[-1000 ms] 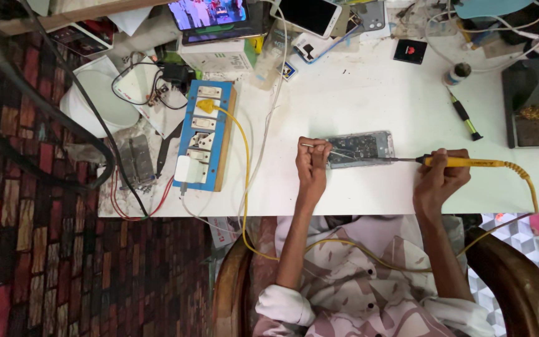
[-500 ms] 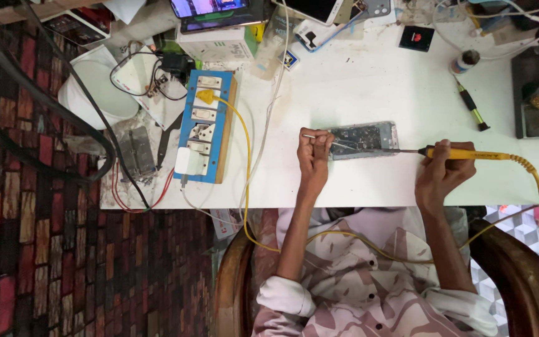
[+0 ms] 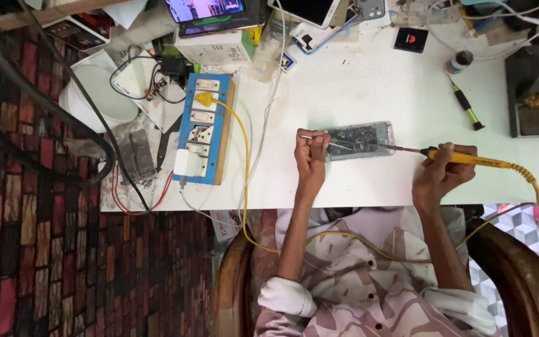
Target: The person sits at a repair workbench and uses a soldering iron on the exposed circuit board of a smartphone with a shattered screen, holding the phone steady with one hand while applying the iron to the board with the other throughout the clip.
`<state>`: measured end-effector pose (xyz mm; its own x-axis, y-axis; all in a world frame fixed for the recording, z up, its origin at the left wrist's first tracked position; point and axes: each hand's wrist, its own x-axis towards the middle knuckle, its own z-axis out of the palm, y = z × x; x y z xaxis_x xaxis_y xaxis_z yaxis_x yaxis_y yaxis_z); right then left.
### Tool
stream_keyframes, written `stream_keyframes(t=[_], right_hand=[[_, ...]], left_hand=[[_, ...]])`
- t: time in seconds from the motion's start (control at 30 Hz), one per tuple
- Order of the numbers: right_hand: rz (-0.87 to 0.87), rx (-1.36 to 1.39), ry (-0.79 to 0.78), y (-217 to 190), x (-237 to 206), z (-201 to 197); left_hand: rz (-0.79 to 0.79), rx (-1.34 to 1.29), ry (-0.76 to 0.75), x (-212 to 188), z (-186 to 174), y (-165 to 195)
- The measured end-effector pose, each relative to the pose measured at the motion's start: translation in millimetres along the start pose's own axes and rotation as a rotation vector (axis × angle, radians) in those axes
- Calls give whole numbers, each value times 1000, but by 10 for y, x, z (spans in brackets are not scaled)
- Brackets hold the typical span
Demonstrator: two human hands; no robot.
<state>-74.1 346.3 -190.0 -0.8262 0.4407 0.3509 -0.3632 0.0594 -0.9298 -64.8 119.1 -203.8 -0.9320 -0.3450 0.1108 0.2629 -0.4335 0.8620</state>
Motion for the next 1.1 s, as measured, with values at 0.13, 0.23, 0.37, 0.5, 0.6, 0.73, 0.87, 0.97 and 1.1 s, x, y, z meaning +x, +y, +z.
stream_keyframes(t=[0.13, 0.23, 0.37, 0.5, 0.6, 0.73, 0.87, 0.97, 1.1], right_hand=[[98, 109, 71, 49, 110, 10], [237, 222, 156, 82, 195, 17], [258, 267, 93, 108, 242, -8], [222, 252, 4, 104, 245, -62], [255, 197, -9, 57, 212, -101], [239, 193, -13, 48, 221, -83], [227, 197, -20, 49, 238, -51], [156, 94, -17, 13, 191, -37], [-57, -85, 26, -82, 252, -98]], left_hand=[[-11, -53, 13, 13, 21, -15], [-12, -50, 6, 16, 18, -32], [3, -115, -12, 28, 3, -65], [-5, -52, 6, 63, 1, -98], [-12, -45, 1, 77, 5, -91], [17, -20, -22, 92, 7, -70], [-2, -48, 4, 132, 36, -50], [-32, -28, 20, 140, 46, -51], [7, -62, 0, 107, 37, -48]])
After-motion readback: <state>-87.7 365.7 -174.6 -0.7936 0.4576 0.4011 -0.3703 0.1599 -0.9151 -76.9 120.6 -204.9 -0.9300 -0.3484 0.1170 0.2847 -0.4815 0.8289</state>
